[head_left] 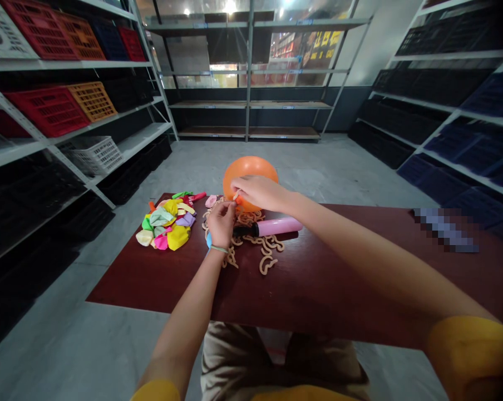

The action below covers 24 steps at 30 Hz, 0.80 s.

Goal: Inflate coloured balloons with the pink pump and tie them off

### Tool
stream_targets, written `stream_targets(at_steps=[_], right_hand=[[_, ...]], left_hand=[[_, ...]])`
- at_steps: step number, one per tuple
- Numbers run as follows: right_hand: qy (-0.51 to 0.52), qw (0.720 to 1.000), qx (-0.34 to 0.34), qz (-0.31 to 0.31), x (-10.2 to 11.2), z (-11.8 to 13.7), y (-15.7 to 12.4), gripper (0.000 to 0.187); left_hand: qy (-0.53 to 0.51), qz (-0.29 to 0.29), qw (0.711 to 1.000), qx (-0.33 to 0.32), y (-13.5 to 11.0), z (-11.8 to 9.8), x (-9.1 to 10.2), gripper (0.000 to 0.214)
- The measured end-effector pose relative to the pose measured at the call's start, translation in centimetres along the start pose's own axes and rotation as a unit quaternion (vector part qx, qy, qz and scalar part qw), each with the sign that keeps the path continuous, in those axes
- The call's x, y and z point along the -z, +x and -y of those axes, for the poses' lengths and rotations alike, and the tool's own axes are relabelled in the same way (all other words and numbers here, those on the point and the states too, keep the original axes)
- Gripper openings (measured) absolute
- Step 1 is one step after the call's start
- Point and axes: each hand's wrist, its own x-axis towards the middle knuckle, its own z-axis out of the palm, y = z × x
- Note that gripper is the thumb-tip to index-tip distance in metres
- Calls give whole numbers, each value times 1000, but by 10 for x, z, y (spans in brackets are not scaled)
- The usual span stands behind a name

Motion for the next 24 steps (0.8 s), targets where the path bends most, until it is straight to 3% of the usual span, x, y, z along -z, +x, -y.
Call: stream_targets(at_steps=[3,9,12,17,21,24], right_hand=[[-27,999,-24,3,2,2,-9,17],[-156,987,35,-10,-6,9,-23,23],[-230,972,32,-37,-16,13,-31,20],[-308,948,4,-86,-33,15,-37,35],[-334,938,-8,-96,-43,13,-33,21],[-337,937,-1,-98,-45,10,-30,26]], left_hand=[[-62,8,996,57,2,2,-1,28],[-186,16,972,144,5,5,-3,27],[-247,28,952,181,4,5,-5,25],[-219,36,961,164,2,-1,-3,25],[-141,37,981,125,2,-10,2,27],[-114,36,986,116,3,-15,5,27]])
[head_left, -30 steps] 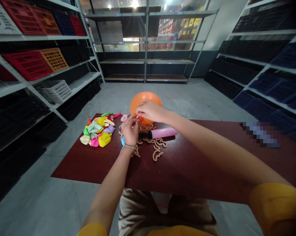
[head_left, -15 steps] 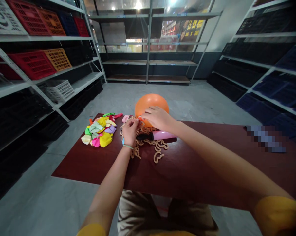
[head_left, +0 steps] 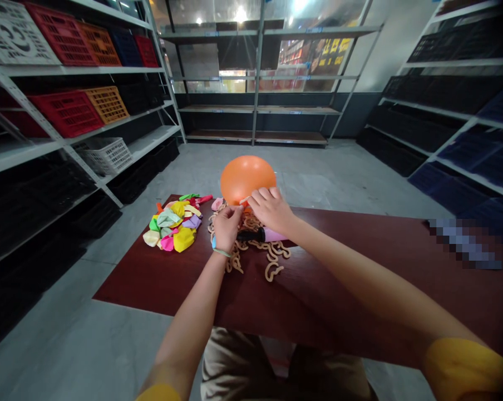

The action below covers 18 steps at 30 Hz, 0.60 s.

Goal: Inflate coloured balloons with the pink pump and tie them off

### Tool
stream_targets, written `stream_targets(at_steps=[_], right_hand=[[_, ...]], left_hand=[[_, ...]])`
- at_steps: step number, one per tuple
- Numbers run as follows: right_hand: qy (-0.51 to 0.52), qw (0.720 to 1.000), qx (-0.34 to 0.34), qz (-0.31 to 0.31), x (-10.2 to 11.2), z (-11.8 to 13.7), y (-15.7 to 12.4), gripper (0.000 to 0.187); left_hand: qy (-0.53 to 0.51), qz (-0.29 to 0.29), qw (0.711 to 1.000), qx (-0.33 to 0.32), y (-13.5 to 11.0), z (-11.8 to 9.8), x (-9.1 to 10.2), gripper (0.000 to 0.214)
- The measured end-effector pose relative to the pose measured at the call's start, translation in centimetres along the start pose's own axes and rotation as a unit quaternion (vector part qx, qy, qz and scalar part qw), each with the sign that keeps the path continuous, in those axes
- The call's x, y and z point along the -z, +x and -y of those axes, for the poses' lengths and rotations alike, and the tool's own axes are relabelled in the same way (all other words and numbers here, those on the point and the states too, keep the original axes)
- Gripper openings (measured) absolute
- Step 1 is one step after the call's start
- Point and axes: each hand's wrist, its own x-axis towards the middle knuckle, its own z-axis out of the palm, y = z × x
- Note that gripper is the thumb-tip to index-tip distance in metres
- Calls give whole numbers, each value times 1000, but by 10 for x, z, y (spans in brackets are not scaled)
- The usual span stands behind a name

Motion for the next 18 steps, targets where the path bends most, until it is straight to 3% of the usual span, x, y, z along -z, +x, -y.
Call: stream_targets(at_steps=[5,10,14,18], right_hand=[[3,998,58,3,6,-8,0,25],[51,987,154,17,15,-12,1,22],[79,980,184,15,17,-14,2,22],[110,982,155,11,18,-24,0,20]], left_hand=[[-38,31,997,52,1,0,2,23],[11,5,999,49,2,3,3,24],[59,-6,998,-11,2,4,5,18],[42,43,995,-76,-1,2,6,13]])
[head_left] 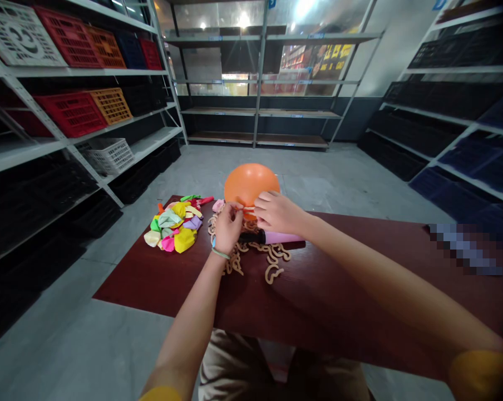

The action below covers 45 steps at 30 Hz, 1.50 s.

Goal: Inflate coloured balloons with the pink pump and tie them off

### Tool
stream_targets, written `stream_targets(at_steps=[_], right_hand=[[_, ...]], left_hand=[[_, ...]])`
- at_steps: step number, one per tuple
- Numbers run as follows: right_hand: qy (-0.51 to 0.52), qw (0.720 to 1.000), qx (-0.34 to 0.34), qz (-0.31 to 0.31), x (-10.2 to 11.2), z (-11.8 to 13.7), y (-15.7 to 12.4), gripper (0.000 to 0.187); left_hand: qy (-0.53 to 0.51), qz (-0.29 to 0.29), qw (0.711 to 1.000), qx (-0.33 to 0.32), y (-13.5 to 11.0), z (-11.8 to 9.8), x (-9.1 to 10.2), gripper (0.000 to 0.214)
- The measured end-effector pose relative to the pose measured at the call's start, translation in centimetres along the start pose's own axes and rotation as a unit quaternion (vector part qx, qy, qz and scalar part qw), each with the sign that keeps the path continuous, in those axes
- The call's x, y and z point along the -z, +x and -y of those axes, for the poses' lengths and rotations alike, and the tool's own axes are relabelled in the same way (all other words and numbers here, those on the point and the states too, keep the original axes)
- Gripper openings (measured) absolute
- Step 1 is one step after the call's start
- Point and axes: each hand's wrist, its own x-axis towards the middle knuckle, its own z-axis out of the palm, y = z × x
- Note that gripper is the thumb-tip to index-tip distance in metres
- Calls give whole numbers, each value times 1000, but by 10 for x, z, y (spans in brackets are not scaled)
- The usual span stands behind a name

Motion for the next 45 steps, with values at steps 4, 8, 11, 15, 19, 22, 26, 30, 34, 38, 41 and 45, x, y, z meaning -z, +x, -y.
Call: stream_targets(at_steps=[4,8,11,15,19,22,26,30,34,38,41,45], right_hand=[[13,1000,-4,-8,4,-10,-5,23],[6,1000,17,0,10,-15,-3,25],[16,1000,3,2,12,-15,-2,25],[51,998,-31,0,10,-16,-5,27],[94,994,-58,-3,11,-18,-8,31],[100,993,-66,5,16,-19,-7,36],[109,987,-110,41,24,-17,1,40],[118,973,-179,85,27,-10,13,47],[126,967,-201,93,22,0,22,49],[157,968,-176,82,18,2,23,49],[218,958,-172,77,21,-3,16,48],[271,945,-170,68,25,-11,1,36]], left_hand=[[-84,63,994,24,-1,-5,-2,24],[-141,131,977,87,0,-9,-3,29],[-171,142,968,119,1,-10,-1,24],[-196,161,958,134,3,-12,0,27],[-184,215,950,133,4,-11,0,33],[-159,238,951,121,3,-9,0,34],[-64,238,968,51,-2,-8,-4,33],[105,189,972,-86,-9,-6,-10,28],[174,147,964,-134,-12,1,-14,27],[190,121,965,-135,-13,4,-14,35],[152,129,971,-131,-12,0,-12,40],[61,147,985,-72,-13,-5,-14,40]])
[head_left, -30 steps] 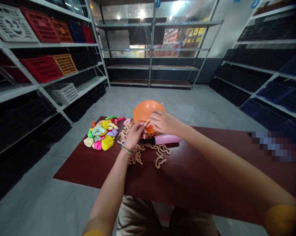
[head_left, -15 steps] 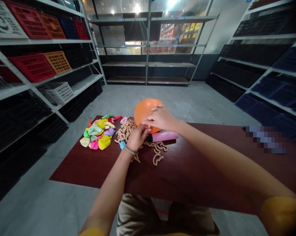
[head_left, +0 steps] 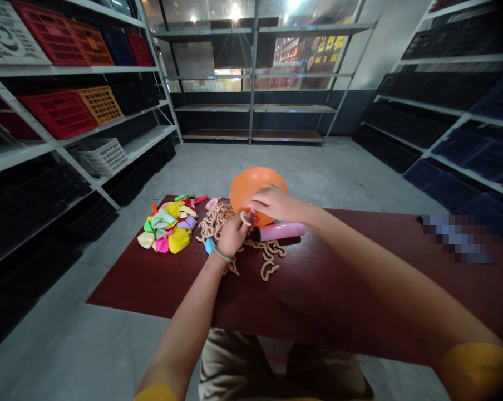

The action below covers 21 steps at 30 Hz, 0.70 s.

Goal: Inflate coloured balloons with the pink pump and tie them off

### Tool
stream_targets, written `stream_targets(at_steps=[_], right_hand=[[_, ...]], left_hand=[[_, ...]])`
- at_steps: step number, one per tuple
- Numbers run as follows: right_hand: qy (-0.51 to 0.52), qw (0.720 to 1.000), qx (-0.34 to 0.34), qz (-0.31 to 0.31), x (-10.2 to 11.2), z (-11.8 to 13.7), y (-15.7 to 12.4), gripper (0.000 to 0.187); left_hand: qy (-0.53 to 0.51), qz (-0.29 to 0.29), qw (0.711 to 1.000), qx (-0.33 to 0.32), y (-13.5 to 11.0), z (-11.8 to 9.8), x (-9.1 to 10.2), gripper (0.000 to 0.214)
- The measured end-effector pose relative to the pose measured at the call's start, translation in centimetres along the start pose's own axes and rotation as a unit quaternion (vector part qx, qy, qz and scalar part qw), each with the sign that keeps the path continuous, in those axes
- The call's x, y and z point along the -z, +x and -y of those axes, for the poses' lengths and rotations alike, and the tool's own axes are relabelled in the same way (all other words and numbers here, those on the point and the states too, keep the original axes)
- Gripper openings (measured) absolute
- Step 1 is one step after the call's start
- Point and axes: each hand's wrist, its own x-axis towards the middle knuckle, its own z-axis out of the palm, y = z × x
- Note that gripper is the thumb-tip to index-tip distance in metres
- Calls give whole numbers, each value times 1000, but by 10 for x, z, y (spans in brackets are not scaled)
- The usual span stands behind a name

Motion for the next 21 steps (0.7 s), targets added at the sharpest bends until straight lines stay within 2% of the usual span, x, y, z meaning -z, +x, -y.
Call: stream_targets(at_steps=[6,10,15,18,21], right_hand=[[-8,999,-6,-30,-4,-3,-16,21],[-8,998,7,-64,-11,-3,-23,21],[-133,986,-35,-93,-22,-2,-37,22],[-188,965,-87,-162,-39,-1,-46,24],[-160,954,-106,-232,-61,2,-55,24]], left_hand=[[-94,11,992,83,1,1,-9,46],[-105,23,989,97,3,-1,-9,47],[-113,4,987,111,5,-3,-8,45],[-115,0,985,129,5,-2,-6,45],[-128,6,982,140,6,1,-4,42]])
